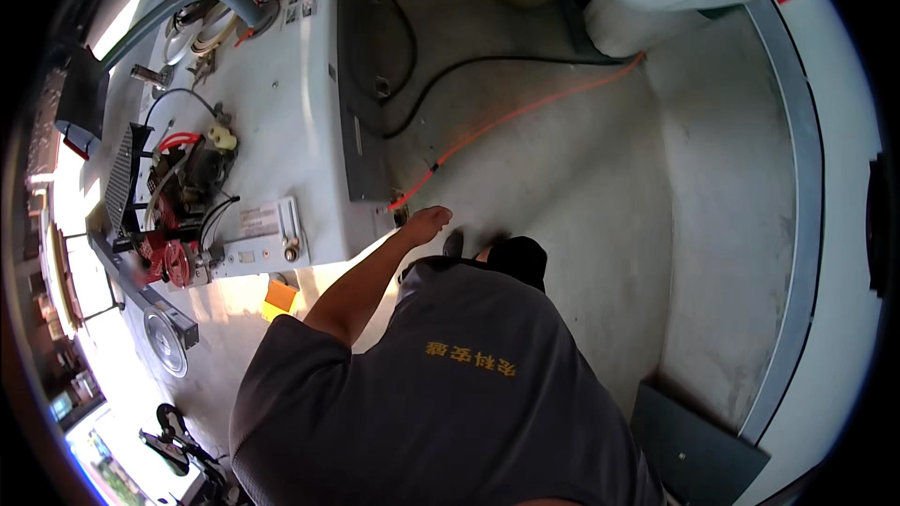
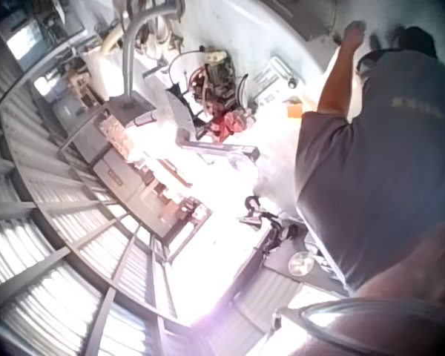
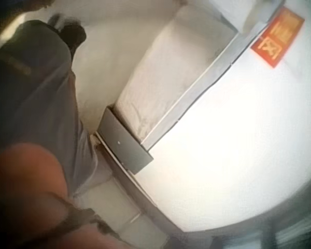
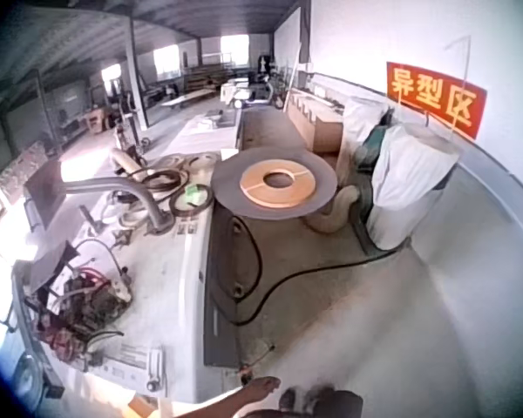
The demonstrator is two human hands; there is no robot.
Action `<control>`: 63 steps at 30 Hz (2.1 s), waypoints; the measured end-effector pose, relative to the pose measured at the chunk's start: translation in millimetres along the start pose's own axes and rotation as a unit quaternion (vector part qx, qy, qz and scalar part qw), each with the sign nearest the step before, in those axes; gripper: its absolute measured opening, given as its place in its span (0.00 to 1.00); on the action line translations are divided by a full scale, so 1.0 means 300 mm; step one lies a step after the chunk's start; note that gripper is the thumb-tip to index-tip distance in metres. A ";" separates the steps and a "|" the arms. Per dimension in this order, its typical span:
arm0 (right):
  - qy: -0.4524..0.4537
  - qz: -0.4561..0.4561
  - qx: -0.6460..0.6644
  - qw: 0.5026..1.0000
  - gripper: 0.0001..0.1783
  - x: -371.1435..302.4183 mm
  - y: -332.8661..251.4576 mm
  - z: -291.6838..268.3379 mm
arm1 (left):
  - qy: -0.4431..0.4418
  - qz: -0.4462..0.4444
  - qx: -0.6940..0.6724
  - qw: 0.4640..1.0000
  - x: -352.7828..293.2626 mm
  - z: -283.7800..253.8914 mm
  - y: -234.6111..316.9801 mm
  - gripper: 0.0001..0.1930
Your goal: The person cuts a strip of tape from a large roll using a utility knife and places it on a workbench. They then walk to a large industrial machine, place a metal disc on a rotating platform, and operate the machine's control panel while holding the disc in place.
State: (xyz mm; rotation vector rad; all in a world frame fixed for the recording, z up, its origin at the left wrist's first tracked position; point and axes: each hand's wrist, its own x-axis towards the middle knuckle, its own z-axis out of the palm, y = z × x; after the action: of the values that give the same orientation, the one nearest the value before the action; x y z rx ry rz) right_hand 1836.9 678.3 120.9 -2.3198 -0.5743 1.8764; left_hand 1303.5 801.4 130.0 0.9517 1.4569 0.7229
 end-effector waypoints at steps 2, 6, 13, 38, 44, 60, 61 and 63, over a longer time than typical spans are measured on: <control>-0.012 0.000 -0.037 0.999 0.27 0.098 -0.171 -0.042 | 0.011 -0.001 0.008 1.000 0.099 -0.042 0.101 0.18; -0.051 -0.017 -0.098 0.994 0.27 0.349 -0.506 -0.063 | 0.085 -0.112 -0.032 0.989 0.255 -0.171 0.365 0.16; -0.079 -0.062 -0.064 0.993 0.26 0.714 -1.508 -0.056 | 0.418 -0.098 0.081 0.900 0.532 -0.512 0.623 0.16; -0.173 -0.312 -0.212 0.910 0.27 0.240 -3.015 0.721 | 0.628 -0.282 0.239 0.685 1.209 -2.013 0.971 0.40; -0.187 -0.315 -0.273 0.889 0.25 0.280 -3.202 0.820 | 0.602 -0.253 0.166 0.739 1.293 -2.115 0.915 0.39; -0.200 -0.372 -0.284 0.861 0.23 0.467 -3.669 0.790 | 0.561 -0.451 0.129 0.681 1.143 -1.994 0.998 0.18; -0.205 -0.368 -0.286 0.861 0.23 0.472 -3.657 0.796 | 0.525 -0.480 0.143 0.688 1.167 -1.990 0.974 0.18; -0.217 -0.363 -0.286 0.860 0.23 0.474 -3.633 0.813 | 0.532 -0.479 0.129 0.686 1.198 -1.973 0.954 0.19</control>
State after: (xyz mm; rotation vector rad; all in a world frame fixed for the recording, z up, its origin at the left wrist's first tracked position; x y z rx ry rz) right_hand 1382.3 1697.3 272.4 -1.4619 -1.9560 1.9461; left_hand 769.0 1306.3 274.0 -0.3077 2.7830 0.1921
